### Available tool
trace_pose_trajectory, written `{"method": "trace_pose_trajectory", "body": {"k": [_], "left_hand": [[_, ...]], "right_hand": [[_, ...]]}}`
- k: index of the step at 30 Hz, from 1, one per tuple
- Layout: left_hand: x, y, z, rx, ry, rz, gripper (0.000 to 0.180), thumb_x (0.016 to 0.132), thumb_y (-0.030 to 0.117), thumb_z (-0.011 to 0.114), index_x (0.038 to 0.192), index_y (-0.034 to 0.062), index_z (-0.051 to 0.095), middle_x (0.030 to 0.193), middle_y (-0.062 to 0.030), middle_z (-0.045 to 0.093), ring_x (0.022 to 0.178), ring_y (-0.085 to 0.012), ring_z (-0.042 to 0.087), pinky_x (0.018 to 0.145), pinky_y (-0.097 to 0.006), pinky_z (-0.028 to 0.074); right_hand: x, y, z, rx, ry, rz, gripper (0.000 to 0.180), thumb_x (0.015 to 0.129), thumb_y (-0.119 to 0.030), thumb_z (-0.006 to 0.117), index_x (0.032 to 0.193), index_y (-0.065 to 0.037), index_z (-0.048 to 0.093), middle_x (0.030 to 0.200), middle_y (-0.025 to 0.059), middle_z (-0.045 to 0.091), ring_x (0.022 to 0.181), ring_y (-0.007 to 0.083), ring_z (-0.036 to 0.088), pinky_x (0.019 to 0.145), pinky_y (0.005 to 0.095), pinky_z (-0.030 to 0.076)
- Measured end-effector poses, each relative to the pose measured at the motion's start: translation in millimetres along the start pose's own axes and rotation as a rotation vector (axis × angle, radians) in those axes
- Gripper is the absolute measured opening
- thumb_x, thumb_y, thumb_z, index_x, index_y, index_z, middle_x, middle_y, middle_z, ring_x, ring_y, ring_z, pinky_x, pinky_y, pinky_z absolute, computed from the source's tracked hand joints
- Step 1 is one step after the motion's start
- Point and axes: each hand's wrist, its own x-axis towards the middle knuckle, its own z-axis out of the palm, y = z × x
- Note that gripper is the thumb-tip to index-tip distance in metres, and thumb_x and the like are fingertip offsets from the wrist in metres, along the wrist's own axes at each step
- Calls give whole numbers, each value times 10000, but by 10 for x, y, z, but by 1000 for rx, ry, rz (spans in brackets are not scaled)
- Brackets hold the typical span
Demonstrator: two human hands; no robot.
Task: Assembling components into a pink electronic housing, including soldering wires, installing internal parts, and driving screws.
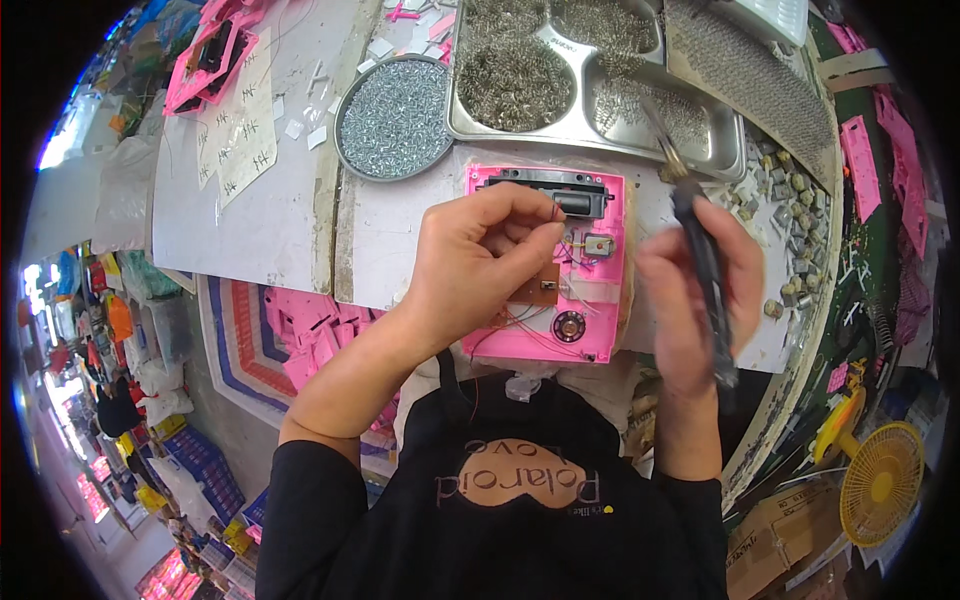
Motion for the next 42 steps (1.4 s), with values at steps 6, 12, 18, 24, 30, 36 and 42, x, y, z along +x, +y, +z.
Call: {"method": "trace_pose_trajectory", "body": {"k": [6, 12, 18, 24, 30, 36, 42], "left_hand": [[11, 21, -61, -30, -82, -38, 84, 952, 47, 700, 969, -35, 695, 749, -39, 694, 670, -69, 678, 555, -263, 608], [51, 42, -132, 104, -116, 14, 139, 982, 95, 676, 961, -39, 706, 718, -56, 691, 610, -66, 651, 509, -253, 571], [75, 64, -204, 49, -176, -88, 179, 1008, 139, 655, 997, -32, 708, 688, -38, 668, 553, -65, 628, 461, -238, 527], [68, 16, -234, -10, -175, -134, 170, 997, 136, 667, 984, -29, 709, 671, -25, 659, 535, -64, 626, 424, -230, 495], [48, 85, -207, 258, -83, 29, 98, 937, 80, 705, 917, -15, 712, 860, -16, 647, 681, -52, 549, 590, -220, 452], [72, -31, -168, 569, 8, 376, 78, 801, 46, 735, 843, -2, 691, 912, -77, 565, 764, -169, 579, 630, -294, 482], [86, -76, -156, 652, 18, 403, 84, 773, 47, 728, 799, -7, 669, 883, -98, 552, 782, -228, 596, 670, -332, 498]], "right_hand": [[290, 72, 345, 105, -155, 63, 577, 863, 110, 654, 1407, -13, 506, 1086, 101, 659, 987, 157, 667, 912, 298, 553], [332, 88, 409, 116, -182, 59, 583, 869, 112, 646, 1417, -15, 495, 1138, 112, 632, 997, 163, 676, 901, 302, 575], [321, 94, 410, 36, -213, 59, 636, 857, 137, 668, 1437, -9, 452, 1158, 131, 641, 1000, 180, 676, 917, 314, 557], [274, 129, 456, 20, -167, -22, 593, 850, 108, 671, 1405, -35, 518, 1065, 79, 618, 907, 127, 649, 798, 258, 565], [172, 206, 518, -214, -86, -188, 575, 782, 138, 695, 1326, -20, 597, 1001, 99, 625, 869, 179, 647, 768, 282, 541], [180, 92, 104, -280, -82, -408, 553, 755, -54, 882, 1246, -8, 631, 908, 82, 622, 738, 169, 547, 644, 272, 435], [-82, -51, -230, -187, -69, -240, 350, 862, -68, 784, 1159, 0, 613, 776, 80, 573, 677, 169, 498, 603, 283, 383]]}}
